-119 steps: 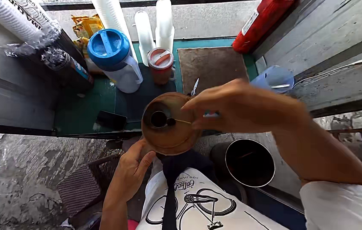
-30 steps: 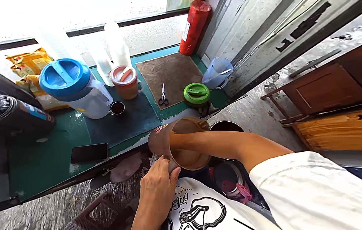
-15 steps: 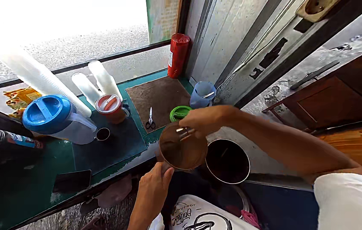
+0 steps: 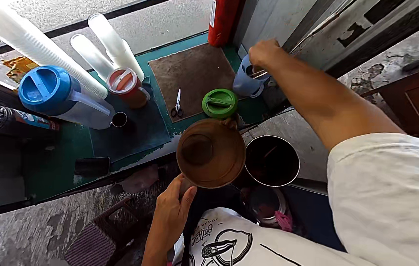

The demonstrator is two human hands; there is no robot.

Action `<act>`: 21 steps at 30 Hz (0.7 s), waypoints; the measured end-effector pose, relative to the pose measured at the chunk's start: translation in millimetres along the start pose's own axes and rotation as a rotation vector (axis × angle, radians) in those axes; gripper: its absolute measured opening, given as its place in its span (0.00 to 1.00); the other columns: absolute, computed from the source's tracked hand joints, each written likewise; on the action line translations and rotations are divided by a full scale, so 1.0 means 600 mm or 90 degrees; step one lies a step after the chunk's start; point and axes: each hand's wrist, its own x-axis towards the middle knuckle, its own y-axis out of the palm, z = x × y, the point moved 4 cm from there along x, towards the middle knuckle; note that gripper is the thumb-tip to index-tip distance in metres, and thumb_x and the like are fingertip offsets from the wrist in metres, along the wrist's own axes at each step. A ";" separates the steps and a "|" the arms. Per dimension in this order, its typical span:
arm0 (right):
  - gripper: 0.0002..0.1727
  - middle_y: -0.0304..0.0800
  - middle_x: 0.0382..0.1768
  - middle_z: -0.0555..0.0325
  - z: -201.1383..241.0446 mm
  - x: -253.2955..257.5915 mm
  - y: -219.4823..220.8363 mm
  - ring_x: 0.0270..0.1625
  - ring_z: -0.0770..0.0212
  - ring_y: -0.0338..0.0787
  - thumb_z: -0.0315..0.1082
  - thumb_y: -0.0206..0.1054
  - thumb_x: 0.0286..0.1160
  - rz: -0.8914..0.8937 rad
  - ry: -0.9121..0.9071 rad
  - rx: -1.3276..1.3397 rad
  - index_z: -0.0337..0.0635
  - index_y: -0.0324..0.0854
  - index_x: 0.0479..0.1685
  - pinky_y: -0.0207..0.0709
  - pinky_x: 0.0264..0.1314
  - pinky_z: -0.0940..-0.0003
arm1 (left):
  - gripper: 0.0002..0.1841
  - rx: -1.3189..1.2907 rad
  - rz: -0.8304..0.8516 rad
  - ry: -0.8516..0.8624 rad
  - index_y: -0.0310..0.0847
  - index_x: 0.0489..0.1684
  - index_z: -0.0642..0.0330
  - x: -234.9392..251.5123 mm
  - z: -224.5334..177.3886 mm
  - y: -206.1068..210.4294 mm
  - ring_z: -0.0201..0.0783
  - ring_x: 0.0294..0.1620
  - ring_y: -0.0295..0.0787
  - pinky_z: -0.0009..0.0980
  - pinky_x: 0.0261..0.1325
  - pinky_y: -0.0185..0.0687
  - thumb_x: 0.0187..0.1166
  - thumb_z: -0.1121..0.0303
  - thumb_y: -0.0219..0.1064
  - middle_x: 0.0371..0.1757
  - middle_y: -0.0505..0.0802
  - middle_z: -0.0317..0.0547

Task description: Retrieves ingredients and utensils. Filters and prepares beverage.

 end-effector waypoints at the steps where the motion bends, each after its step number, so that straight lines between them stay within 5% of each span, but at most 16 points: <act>1: 0.23 0.83 0.59 0.18 0.001 -0.018 -0.011 0.66 0.18 0.80 0.32 0.81 0.65 -0.034 -0.035 0.027 0.22 0.84 0.53 0.70 0.57 0.17 | 0.30 -0.002 0.010 0.003 0.86 0.58 0.61 -0.004 0.001 0.001 0.20 0.44 0.88 0.20 0.51 0.85 0.89 0.41 0.52 0.46 0.94 0.38; 5: 0.29 0.87 0.62 0.32 -0.016 -0.181 -0.045 0.66 0.30 0.86 0.49 0.72 0.77 -0.172 -0.172 0.279 0.38 0.81 0.71 0.72 0.67 0.22 | 0.30 -0.029 0.058 0.035 0.87 0.61 0.61 -0.017 0.020 0.008 0.21 0.49 0.89 0.21 0.55 0.86 0.88 0.41 0.55 0.50 0.94 0.39; 7: 0.28 0.92 0.48 0.45 -0.046 -0.325 -0.028 0.49 0.46 0.93 0.57 0.66 0.81 -0.197 -0.144 0.465 0.41 0.85 0.61 0.84 0.57 0.39 | 0.29 -0.056 0.093 0.043 0.87 0.60 0.60 -0.023 0.029 0.025 0.21 0.47 0.90 0.22 0.53 0.88 0.87 0.41 0.57 0.49 0.94 0.37; 10: 0.28 0.94 0.33 0.54 -0.077 -0.537 0.100 0.34 0.56 0.96 0.59 0.57 0.88 -0.024 -0.064 0.715 0.41 0.87 0.45 0.93 0.38 0.52 | 0.27 -0.080 0.175 0.057 0.88 0.56 0.59 -0.012 0.030 0.079 0.21 0.44 0.89 0.21 0.51 0.87 0.85 0.42 0.60 0.48 0.94 0.37; 13: 0.32 0.95 0.38 0.49 -0.056 -0.665 0.309 0.34 0.55 0.95 0.55 0.46 0.92 0.176 -0.013 0.900 0.35 0.85 0.57 0.92 0.39 0.56 | 0.23 -0.094 0.302 0.042 0.89 0.53 0.60 0.016 0.016 0.172 0.26 0.41 0.89 0.28 0.50 0.86 0.86 0.48 0.62 0.43 0.93 0.40; 15: 0.37 0.94 0.50 0.47 -0.022 -0.700 0.426 0.39 0.55 0.95 0.59 0.38 0.93 0.237 0.075 1.048 0.35 0.74 0.74 0.91 0.43 0.59 | 0.21 -0.083 0.397 0.034 0.88 0.52 0.62 0.033 0.003 0.257 0.34 0.45 0.90 0.37 0.55 0.87 0.87 0.50 0.62 0.43 0.93 0.45; 18: 0.38 0.94 0.55 0.46 -0.001 -0.699 0.545 0.43 0.53 0.96 0.63 0.34 0.93 0.186 0.317 1.295 0.39 0.67 0.78 0.91 0.43 0.60 | 0.23 -0.057 0.504 0.057 0.87 0.56 0.65 0.046 -0.010 0.420 0.46 0.57 0.91 0.48 0.68 0.83 0.87 0.51 0.61 0.53 0.93 0.55; 21: 0.18 0.93 0.45 0.42 -0.039 -0.680 0.643 0.39 0.51 0.97 0.36 0.47 0.95 0.011 0.600 1.388 0.32 0.67 0.69 0.93 0.39 0.58 | 0.24 -0.058 0.584 0.076 0.84 0.59 0.70 0.047 -0.012 0.592 0.51 0.63 0.89 0.49 0.73 0.79 0.87 0.53 0.61 0.59 0.91 0.61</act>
